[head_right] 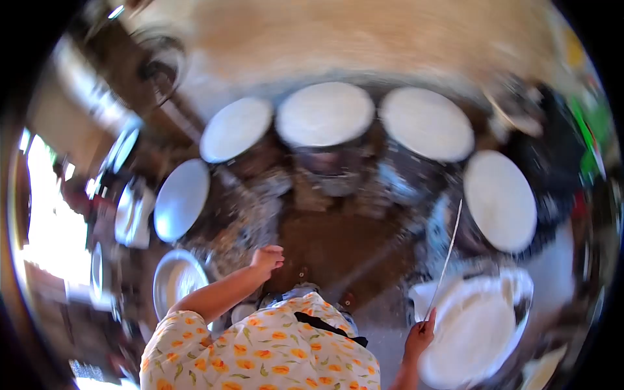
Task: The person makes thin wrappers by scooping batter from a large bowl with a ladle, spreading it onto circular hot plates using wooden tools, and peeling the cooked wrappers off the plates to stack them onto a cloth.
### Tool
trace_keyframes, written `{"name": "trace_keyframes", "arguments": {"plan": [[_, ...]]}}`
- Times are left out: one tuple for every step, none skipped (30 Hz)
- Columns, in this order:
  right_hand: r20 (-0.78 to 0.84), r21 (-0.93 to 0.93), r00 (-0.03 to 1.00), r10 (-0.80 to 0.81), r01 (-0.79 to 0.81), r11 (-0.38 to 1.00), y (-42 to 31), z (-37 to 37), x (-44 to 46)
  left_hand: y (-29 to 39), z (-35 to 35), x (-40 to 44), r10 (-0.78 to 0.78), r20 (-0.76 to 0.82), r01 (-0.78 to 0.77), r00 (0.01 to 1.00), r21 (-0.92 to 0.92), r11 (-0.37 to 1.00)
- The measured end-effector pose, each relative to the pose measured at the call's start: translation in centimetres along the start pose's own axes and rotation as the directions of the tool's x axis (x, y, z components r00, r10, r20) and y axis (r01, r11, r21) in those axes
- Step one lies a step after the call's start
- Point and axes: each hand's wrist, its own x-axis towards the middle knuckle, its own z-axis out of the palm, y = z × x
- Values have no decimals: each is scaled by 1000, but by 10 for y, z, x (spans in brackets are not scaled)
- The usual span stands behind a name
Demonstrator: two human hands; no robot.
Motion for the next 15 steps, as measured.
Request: {"name": "trace_keyframes", "arguments": {"plan": [[46,95,999,7,-11,995,-12,16,19,-7,-43,-9,-8,-102,-2,995,-101,995],[115,93,992,-48,37,995,-31,33,35,-12,-71,-26,89,-347,-81,933,38,996],[203,31,973,-109,105,994,-55,52,46,-39,-114,-25,216,-505,-151,835,167,974],[285,-19,944,-167,180,984,-74,68,57,-33,-136,-55,256,-588,-107,767,275,955],[350,-13,916,-197,215,977,-83,90,66,-64,-179,-59,159,-635,-17,756,224,975],[397,-12,888,-233,259,966,-107,112,68,-69,-189,-85,157,-736,-28,659,184,982],[453,8,833,-317,352,936,-139,135,62,-111,-212,-84,109,-854,-58,509,92,994],[503,34,770,-394,437,899,-165,155,60,-149,-230,-82,44,-937,-97,345,11,995],[546,45,734,-404,457,889,-166,184,59,-161,-244,-88,-5,-947,-97,321,-38,995],[570,67,685,-453,511,857,-180,205,56,-168,-251,-95,-334,-821,-99,463,-423,901],[618,71,630,-470,551,832,-203,223,47,-176,-257,-99,-572,-560,-54,599,-741,669],[663,75,573,-481,589,805,-225,241,36,-175,-258,-98,-596,-545,-75,589,-772,632],[701,120,525,-482,579,806,-241,260,26,-169,-258,-89,-627,-410,-75,663,-869,489],[741,148,476,-473,572,807,-259,276,14,-158,-256,-80,-622,-272,-62,734,-939,338],[757,168,428,-494,603,780,-271,294,4,-142,-259,-71,-603,-203,-25,771,-957,290]]}}
